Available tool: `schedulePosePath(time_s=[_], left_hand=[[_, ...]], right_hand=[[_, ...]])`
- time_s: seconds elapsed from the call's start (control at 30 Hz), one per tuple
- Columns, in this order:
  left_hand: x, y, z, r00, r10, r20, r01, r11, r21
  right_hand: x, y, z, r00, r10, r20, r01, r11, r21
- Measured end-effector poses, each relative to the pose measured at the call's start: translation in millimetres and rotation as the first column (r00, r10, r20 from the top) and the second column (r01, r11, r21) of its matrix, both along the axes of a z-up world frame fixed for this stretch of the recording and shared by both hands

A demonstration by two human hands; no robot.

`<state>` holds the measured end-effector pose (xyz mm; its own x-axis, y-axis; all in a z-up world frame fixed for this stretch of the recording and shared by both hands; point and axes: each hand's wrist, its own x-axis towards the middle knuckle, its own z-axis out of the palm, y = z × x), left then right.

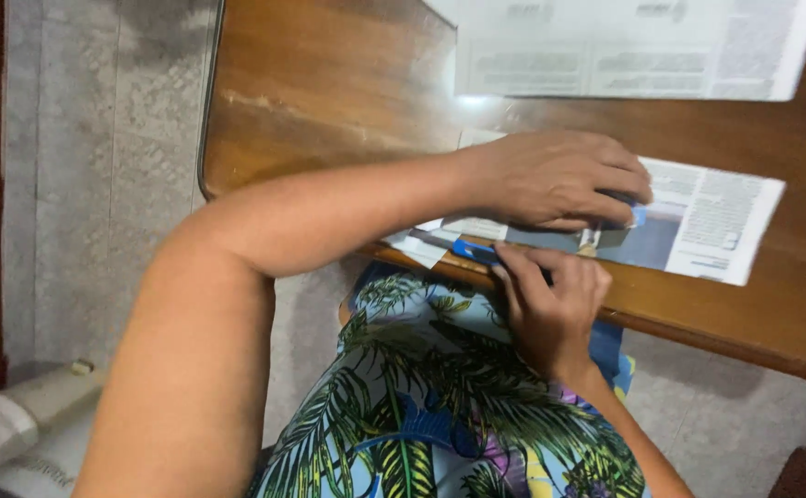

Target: Folding and cutting newspaper sheets into strips using a utility knife on a wooden table.

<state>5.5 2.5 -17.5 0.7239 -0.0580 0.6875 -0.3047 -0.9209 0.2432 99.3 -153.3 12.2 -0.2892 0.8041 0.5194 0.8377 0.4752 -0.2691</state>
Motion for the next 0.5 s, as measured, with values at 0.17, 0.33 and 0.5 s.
schedulePosePath(time_s=[0.17,0.33,0.5], left_hand=[[-9,-9,8,0.814,0.479,-0.33,-0.556,0.806,-0.202],[-3,-16,16,0.575,0.576,-0.581,-0.76,0.639,-0.118],[-2,-22,25,0.535,0.495,-0.685,-0.771,0.617,-0.156]], right_hand=[[68,-22,-20,0.975,-0.217,-0.039,0.219,0.975,0.046],[130,-15,-13,0.855,-0.506,-0.115,0.512,0.858,0.036],[171,-8,-25,0.81,-0.584,-0.052,0.586,0.809,0.037]])
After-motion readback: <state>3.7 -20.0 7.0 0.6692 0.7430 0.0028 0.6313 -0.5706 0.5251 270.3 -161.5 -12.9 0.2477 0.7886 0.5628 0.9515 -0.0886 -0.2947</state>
